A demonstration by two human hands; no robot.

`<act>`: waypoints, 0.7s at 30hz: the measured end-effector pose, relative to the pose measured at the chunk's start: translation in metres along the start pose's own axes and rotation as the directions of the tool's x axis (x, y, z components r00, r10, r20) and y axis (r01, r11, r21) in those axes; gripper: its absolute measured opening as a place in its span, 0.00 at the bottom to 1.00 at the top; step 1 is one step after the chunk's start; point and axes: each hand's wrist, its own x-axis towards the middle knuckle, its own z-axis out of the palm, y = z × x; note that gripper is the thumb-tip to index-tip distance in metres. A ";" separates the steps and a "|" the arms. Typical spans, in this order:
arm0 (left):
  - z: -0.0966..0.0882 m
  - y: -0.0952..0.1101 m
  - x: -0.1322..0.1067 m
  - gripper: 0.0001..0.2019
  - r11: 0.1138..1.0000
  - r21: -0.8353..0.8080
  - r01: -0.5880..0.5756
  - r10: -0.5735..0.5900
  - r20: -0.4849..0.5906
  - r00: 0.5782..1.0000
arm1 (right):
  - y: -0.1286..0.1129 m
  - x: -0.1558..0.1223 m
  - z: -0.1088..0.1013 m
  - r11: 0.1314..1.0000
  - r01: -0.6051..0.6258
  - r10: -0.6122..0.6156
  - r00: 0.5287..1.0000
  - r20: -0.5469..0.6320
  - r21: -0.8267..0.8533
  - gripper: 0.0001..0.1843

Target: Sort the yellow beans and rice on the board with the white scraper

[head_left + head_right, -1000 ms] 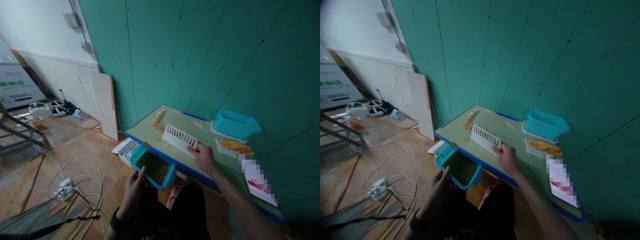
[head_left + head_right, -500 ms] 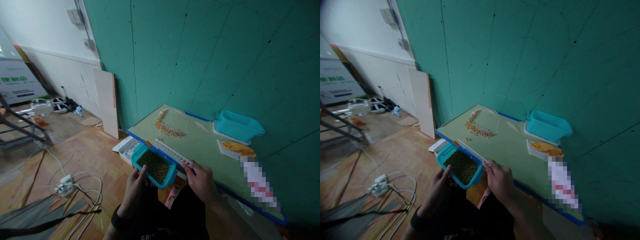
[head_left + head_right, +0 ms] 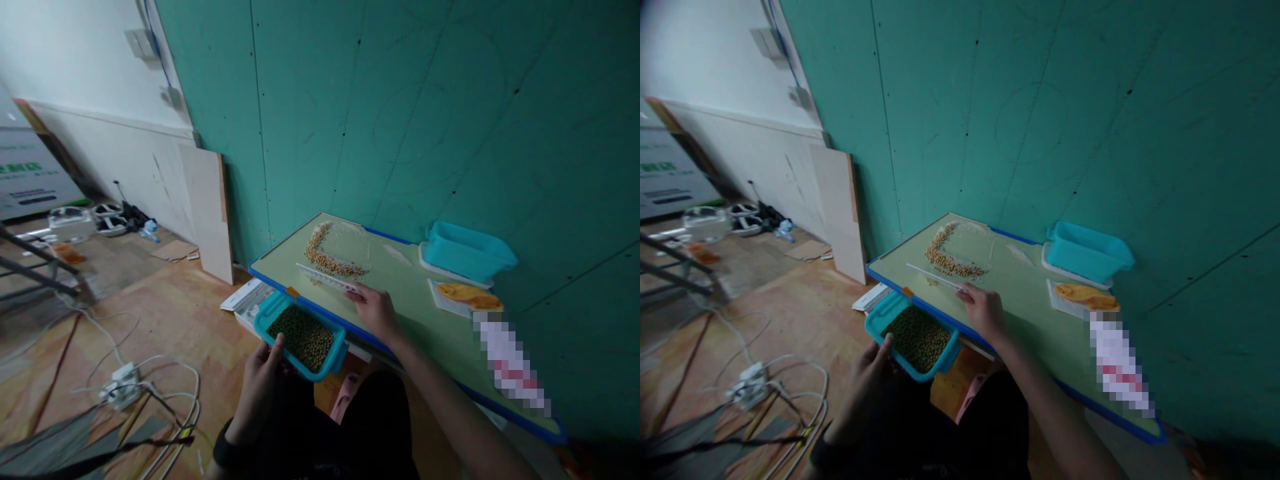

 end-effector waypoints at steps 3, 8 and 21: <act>0.001 -0.002 0.000 0.22 0.999 -0.045 0.021 -0.019 0.036 0.999 | -0.005 -0.015 -0.006 0.995 0.019 -0.021 1.000 0.020 0.101 0.12; 0.002 -0.004 0.001 0.23 0.997 -0.065 0.031 -0.029 0.040 0.999 | -0.020 -0.043 -0.020 0.966 0.057 -0.071 0.996 0.049 0.252 0.14; 0.008 0.010 -0.007 0.24 0.993 -0.099 0.059 -0.055 0.039 0.998 | 0.067 0.048 -0.035 0.910 -0.193 0.226 0.973 -0.049 0.366 0.10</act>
